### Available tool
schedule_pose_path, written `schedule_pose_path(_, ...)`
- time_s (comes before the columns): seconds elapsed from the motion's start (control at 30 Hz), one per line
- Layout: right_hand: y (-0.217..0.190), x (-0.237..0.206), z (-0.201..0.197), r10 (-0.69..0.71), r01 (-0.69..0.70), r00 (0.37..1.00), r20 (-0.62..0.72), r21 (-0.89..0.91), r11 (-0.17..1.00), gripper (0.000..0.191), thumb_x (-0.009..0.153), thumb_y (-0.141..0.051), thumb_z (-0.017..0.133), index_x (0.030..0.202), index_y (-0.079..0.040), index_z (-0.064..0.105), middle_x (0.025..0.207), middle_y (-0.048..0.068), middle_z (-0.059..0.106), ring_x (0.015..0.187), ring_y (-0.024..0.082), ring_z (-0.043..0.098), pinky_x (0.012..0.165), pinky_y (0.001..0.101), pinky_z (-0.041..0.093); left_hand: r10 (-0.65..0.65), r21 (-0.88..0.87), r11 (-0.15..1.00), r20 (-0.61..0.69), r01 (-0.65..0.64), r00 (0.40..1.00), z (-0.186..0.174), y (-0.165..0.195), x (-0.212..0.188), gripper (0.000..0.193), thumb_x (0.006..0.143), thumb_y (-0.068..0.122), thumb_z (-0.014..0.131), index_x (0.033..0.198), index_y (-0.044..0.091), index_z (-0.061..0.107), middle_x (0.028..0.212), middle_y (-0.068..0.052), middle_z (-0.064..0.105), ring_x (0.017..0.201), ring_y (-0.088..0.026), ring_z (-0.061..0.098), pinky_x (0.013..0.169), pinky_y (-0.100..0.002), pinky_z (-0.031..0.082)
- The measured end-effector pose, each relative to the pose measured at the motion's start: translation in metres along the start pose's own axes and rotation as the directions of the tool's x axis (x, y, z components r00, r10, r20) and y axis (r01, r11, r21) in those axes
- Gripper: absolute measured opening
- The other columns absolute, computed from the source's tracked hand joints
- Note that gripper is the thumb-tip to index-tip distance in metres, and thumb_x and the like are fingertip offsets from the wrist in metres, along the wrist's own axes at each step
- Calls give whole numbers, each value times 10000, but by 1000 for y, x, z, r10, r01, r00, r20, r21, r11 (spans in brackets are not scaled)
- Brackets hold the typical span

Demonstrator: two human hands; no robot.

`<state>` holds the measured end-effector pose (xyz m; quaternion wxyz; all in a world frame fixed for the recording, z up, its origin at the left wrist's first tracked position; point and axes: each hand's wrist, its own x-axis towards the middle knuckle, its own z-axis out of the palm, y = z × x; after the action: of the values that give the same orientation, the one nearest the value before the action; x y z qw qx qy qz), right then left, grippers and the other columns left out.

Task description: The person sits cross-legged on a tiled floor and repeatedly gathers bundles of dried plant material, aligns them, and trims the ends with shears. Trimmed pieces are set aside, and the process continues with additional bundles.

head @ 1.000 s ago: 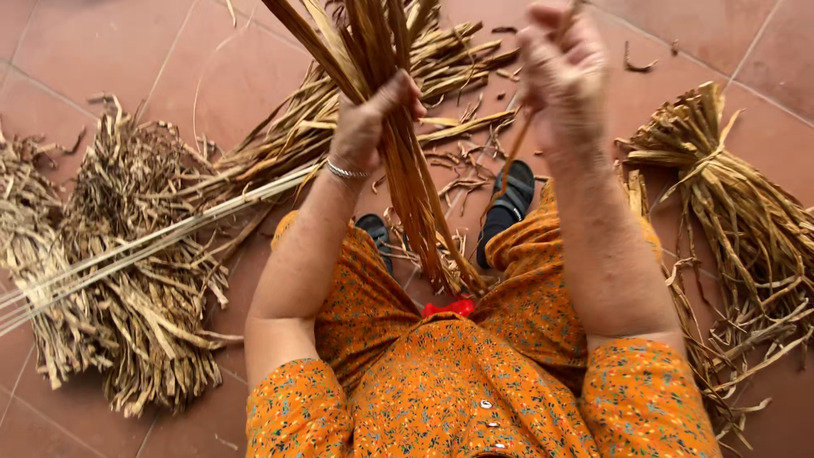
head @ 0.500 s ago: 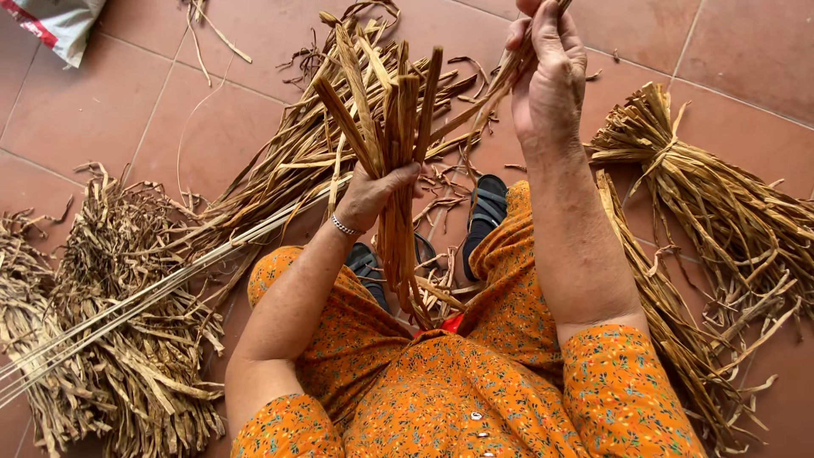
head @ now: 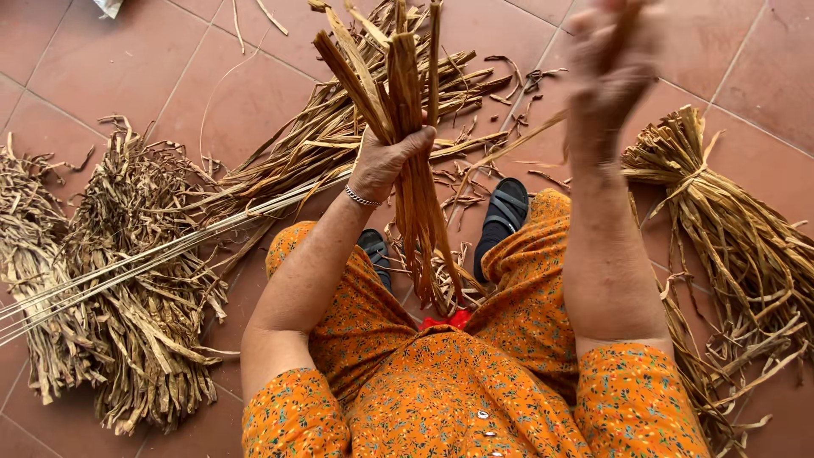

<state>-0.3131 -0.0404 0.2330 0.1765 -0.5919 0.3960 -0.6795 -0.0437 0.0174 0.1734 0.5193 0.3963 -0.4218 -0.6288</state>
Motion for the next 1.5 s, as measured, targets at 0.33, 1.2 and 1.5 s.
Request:
schedule_pose_path(0.33,-26,-48,74,544,-741,662,515,340,579,235,998,-239,699,1144,-57,674,971,7,743,829,123,703,766,313,652,-35,-20,999,78,37,996,11,6,-3,364,889,194,829,1201,52,706,1085,-52,747,990,-155,715,889,-341,622)
schedule_pose_path(1.2,-16,-45,72,536,-744,655,532,330,582,239,1052,-249,582,1199,-73,517,902,65,700,816,166,762,684,345,689,-27,-78,997,48,31,998,-8,13,5,350,1041,167,675,1376,71,638,1008,-73,730,913,-157,736,808,-326,663)
schedule_pose_path(1.5,-20,-61,77,570,-794,597,564,316,519,287,956,-208,836,1128,-38,681,762,-15,621,547,41,505,608,238,558,2,-198,980,-44,-10,999,-8,12,7,263,935,84,774,1159,54,641,996,-61,734,857,-160,753,739,-331,665)
